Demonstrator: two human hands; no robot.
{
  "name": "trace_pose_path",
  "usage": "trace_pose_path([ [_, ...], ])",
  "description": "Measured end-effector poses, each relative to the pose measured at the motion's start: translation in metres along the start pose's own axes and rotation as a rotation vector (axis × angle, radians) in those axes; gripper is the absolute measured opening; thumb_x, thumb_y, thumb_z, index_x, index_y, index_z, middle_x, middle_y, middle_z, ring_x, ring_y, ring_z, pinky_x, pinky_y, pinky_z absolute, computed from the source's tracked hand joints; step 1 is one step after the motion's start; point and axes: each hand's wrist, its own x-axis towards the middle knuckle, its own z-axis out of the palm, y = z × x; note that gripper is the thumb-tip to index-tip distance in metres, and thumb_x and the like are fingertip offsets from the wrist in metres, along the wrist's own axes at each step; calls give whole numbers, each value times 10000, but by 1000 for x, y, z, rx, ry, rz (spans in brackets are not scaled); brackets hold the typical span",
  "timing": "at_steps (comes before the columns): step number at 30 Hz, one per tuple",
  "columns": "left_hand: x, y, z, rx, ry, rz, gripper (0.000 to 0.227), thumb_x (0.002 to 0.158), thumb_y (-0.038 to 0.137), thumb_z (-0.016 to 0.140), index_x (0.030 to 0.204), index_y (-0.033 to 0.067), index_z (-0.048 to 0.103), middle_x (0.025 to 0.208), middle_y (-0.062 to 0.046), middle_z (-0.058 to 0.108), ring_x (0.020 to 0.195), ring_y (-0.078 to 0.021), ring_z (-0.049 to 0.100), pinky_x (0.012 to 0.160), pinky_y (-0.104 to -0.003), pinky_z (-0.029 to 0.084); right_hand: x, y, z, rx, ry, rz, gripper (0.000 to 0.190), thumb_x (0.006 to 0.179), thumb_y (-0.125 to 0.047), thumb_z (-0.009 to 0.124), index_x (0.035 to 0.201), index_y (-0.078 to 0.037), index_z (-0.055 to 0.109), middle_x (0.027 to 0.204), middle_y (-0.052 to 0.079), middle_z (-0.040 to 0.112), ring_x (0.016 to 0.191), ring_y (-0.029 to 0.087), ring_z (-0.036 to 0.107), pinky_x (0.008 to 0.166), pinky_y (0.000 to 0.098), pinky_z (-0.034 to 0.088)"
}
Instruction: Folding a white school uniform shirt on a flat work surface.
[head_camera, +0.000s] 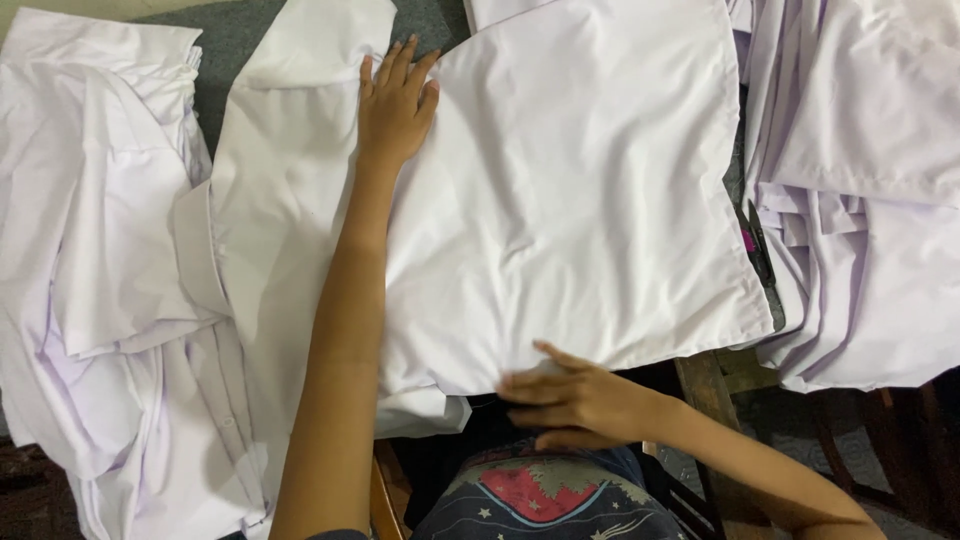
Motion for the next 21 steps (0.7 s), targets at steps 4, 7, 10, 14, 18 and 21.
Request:
trace_pose_path([
  [4,-3,0,1,10,35,36,437,1089,262,404,1494,166,537,1592,-154,421,1479,-310,352,1194,-547,98,15,-2,-5,280,121,-20,532,1098,-330,483,725,-26,710,658,55,740,584,183,744,1025,419,605],
  [7,-2,0,0,1,51,43,427,1088,253,409,1480,169,552,1587,-143,429,1474,-306,357,1194,-547,102,36,17,4,123,262,9,253,1058,-196,551,1094,26,667,993,144,706,924,264,703,856,372,637],
  [10,-2,-1,1,13,72,56,417,1088,248,422,1469,159,566,1579,-139,443,1470,-301,366,1193,-535,108,56,30,18,-373,209,156,655,1097,-317,531,1600,-21,234,1679,118,275,1566,272,269,1271,423,251],
  [14,-1,0,-3,10,52,46,417,1084,251,414,1460,154,566,1582,-150,434,1472,-306,359,1194,-539,101,50,30,31,-752,81,43,720,1085,-576,299,1573,-52,373,1660,122,298,1558,249,209,1275,486,110],
  [18,-3,4,-5,-24,33,39,415,1082,241,409,1450,138,571,1591,-157,418,1478,-316,349,1199,-540,78,27,8,19,17,-31,-90,456,1049,-436,478,984,-89,766,1464,149,584,1417,333,501,1244,604,166],
  [21,0,2,-1,-4,26,39,408,1082,246,423,1447,137,569,1593,-167,410,1480,-327,336,1184,-573,95,23,-10,-2,383,26,-55,445,1047,-275,587,670,-49,658,688,35,720,574,173,700,1144,542,418],
])
